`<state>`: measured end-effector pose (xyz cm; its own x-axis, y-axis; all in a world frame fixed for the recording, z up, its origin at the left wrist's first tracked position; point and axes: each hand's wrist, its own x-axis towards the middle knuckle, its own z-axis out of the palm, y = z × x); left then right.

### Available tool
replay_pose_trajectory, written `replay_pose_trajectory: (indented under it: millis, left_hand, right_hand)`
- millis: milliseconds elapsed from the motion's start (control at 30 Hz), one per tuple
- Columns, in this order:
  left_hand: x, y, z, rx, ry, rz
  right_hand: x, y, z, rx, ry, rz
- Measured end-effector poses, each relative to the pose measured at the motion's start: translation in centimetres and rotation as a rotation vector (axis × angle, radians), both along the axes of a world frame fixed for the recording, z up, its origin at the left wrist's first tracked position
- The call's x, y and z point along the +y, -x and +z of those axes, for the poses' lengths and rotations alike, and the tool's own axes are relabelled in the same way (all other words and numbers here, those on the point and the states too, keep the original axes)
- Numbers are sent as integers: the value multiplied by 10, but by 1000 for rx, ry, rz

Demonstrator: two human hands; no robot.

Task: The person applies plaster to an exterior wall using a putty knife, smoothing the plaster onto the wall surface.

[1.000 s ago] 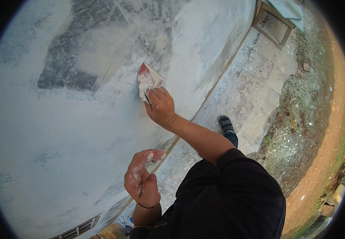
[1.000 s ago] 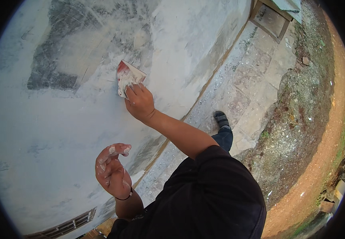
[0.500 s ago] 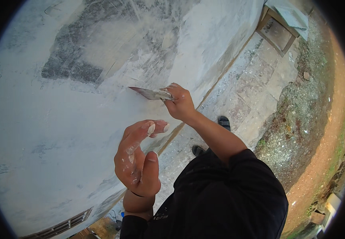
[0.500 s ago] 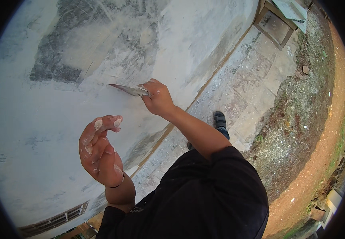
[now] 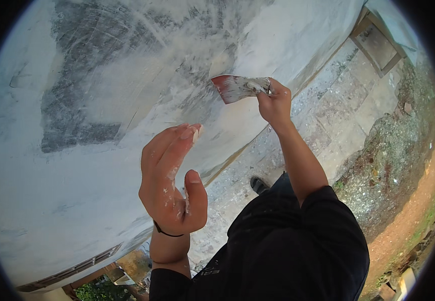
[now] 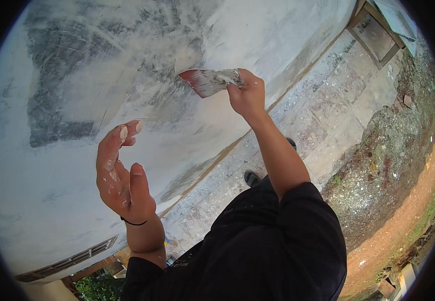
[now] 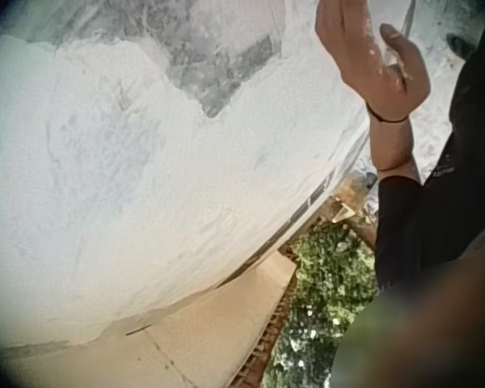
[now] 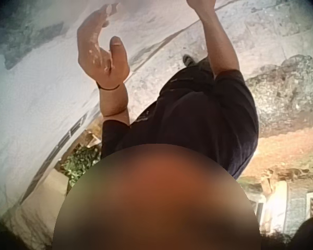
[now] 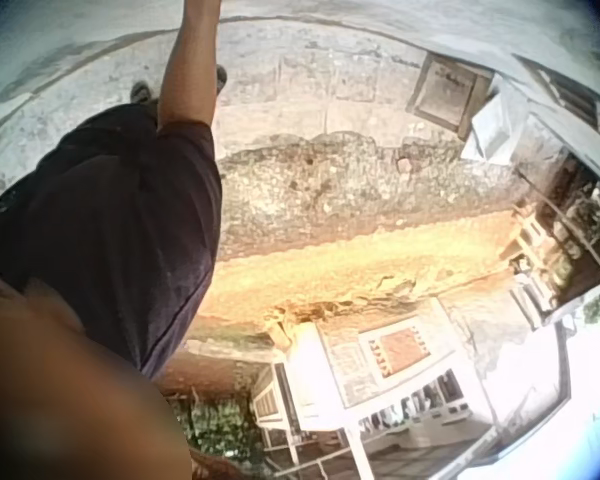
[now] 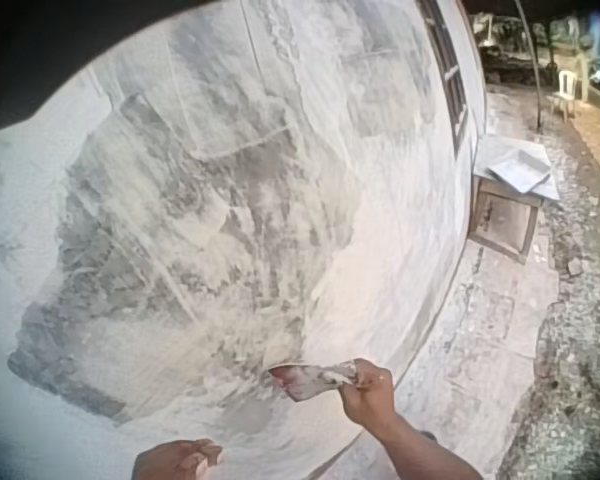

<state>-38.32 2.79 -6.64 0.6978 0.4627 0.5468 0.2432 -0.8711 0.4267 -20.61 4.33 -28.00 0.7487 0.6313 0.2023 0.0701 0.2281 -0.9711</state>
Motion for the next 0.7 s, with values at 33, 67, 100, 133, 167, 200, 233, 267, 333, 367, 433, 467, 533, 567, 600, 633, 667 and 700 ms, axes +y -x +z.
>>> replay_pose_trajectory:
  millis: [33,67,100,133,167,200,233,267,333,367,433,467,533,567,600,633,667,700]
  left_hand:
    - [5,5,-1,27,-59,-14]
    - [8,9,-1,25,-60,-25]
    - [11,15,-1,65,-113,-45]
    - [15,23,-2,105,-166,-63]
    - [17,31,-1,104,-169,-73]
    - [19,42,-1,150,-253,-55]
    - [21,54,-1,196,-338,-37]
    - [25,66,-2,194,-338,-45]
    - [32,91,-4,323,-545,6]
    - [34,103,-4,350,-613,17]
    - [47,125,-13,278,-639,-55]
    - [53,137,-17,213,-661,-112]
    - [63,143,-20,217,-711,-160]
    - [67,143,-22,219,-764,-198]
    - [70,141,-22,213,-761,-203]
    - [72,137,-22,276,-780,-172]
    - [75,134,-22,338,-802,-139]
    - [80,135,-24,357,-818,-136]
  right_hand:
    - [-10,-2,10,-108,98,22]
    - [-17,-1,9,-109,98,10]
    - [-24,1,8,-17,31,-95]
    - [-27,4,8,74,-38,-199]
    - [-29,9,7,74,-40,-209]
    - [-30,15,7,37,-48,-301]
    - [-30,22,7,1,-55,-393]
    - [-31,30,7,-37,-59,-485]
    - [-24,55,13,-331,-6,-499]
    - [-15,70,10,-460,-33,-501]
    - [-3,103,11,-602,-34,-483]
    - [3,125,15,-612,-12,-455]
    - [9,159,17,-613,-31,-425]
    - [9,173,17,-628,-61,-394]
    - [9,186,18,-643,-97,-361]
    - [5,200,15,-674,-75,-322]
    - [-2,210,14,-690,-97,-248]
    - [-11,217,16,-701,-120,-228]
